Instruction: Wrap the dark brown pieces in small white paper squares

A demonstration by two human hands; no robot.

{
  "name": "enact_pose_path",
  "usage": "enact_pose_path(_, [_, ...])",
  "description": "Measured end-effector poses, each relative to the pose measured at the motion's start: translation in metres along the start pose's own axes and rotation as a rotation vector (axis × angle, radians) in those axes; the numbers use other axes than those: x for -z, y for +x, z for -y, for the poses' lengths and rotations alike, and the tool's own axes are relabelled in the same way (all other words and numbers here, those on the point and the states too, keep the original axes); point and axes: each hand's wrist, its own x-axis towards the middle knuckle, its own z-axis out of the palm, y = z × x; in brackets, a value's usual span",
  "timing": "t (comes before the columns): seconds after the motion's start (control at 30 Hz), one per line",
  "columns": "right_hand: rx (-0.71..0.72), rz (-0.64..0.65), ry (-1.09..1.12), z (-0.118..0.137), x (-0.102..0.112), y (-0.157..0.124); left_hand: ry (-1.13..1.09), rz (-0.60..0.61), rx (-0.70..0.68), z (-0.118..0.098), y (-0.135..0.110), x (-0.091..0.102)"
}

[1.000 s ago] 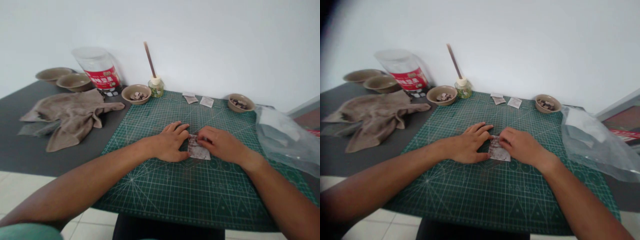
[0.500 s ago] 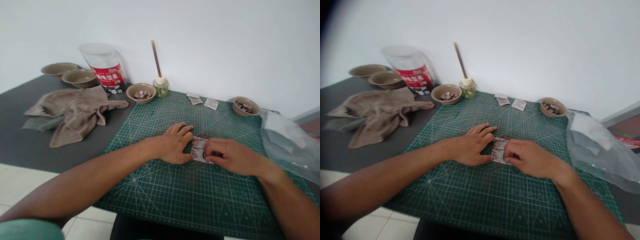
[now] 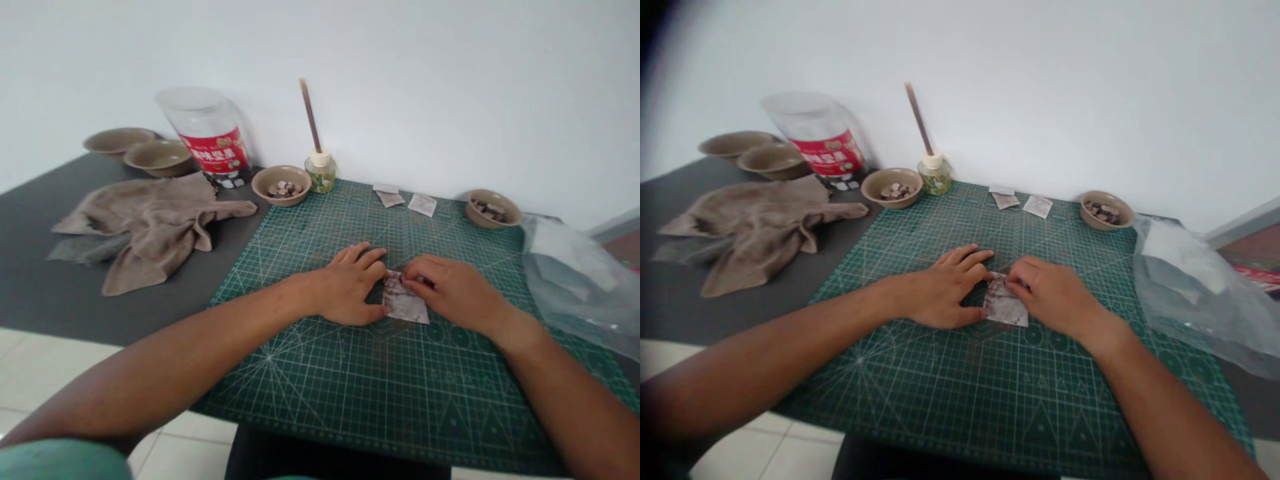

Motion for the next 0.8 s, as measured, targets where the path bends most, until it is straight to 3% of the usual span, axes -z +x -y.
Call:
enact_pose_path(0.07, [0.008,0.015,-0.005,-0.002,0.001,-0.001,0.002,-0.005,0.007,0.000,0.000,0.000])
enact_pose_path(0.2, [0.133,0.173,0.089,0.004,-0.001,-0.006,-0.013,0.018,-0.011,-0.001,0.000,0.001])
enact_pose_path(0.37, [0.013,0.065,-0.003,0.001,0.001,-0.004,-0.011,0.006,0.006,-0.001,0.000,0.002])
enact_pose_path(0.53, [0.089,0.223,0.115,0.006,0.002,-0.006,-0.019,0.019,0.004,-0.003,-0.001,0.003])
enact_pose_path(0.67, [0.017,0.114,0.022,0.007,0.003,-0.003,-0.015,0.017,0.012,-0.003,-0.001,0.004])
enact_pose_path(0.8, [0.043,0.208,0.073,0.004,0.008,-0.006,-0.020,0.018,0.007,-0.002,0.000,0.003])
